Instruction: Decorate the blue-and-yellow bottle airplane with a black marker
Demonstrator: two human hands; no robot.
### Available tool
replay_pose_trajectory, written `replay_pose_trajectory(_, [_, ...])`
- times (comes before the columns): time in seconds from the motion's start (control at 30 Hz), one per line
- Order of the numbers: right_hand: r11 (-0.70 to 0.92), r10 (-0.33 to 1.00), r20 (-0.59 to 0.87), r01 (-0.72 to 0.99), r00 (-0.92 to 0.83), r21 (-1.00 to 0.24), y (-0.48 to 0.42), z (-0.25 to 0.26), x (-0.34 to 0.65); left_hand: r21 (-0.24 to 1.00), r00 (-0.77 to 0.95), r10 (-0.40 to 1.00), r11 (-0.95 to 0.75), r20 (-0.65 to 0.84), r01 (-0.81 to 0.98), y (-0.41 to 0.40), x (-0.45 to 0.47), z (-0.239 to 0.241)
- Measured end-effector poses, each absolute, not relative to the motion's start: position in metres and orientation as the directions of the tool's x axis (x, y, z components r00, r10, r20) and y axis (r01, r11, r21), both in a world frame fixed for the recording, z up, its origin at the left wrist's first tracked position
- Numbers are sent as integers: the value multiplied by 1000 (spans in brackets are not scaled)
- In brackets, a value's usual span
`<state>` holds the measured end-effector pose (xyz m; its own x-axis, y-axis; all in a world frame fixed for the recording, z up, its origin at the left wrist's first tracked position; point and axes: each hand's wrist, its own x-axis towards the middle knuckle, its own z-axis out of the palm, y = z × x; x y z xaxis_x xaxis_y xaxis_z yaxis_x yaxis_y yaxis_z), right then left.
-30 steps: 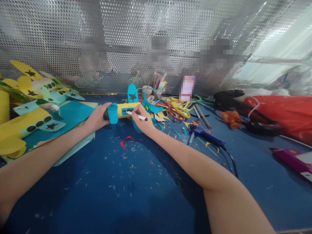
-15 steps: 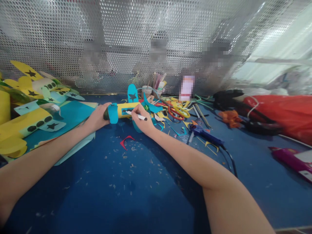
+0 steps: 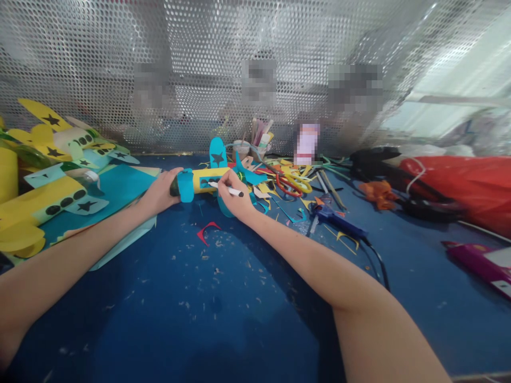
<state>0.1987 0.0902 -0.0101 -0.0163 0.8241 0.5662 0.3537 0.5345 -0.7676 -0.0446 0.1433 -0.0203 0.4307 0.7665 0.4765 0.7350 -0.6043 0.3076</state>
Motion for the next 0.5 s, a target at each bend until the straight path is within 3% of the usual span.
replay_pose_trajectory(0.5, [546, 820, 572, 346, -34, -763, 89, -10, 199, 306, 429, 763, -606, 483, 734, 143, -45, -21])
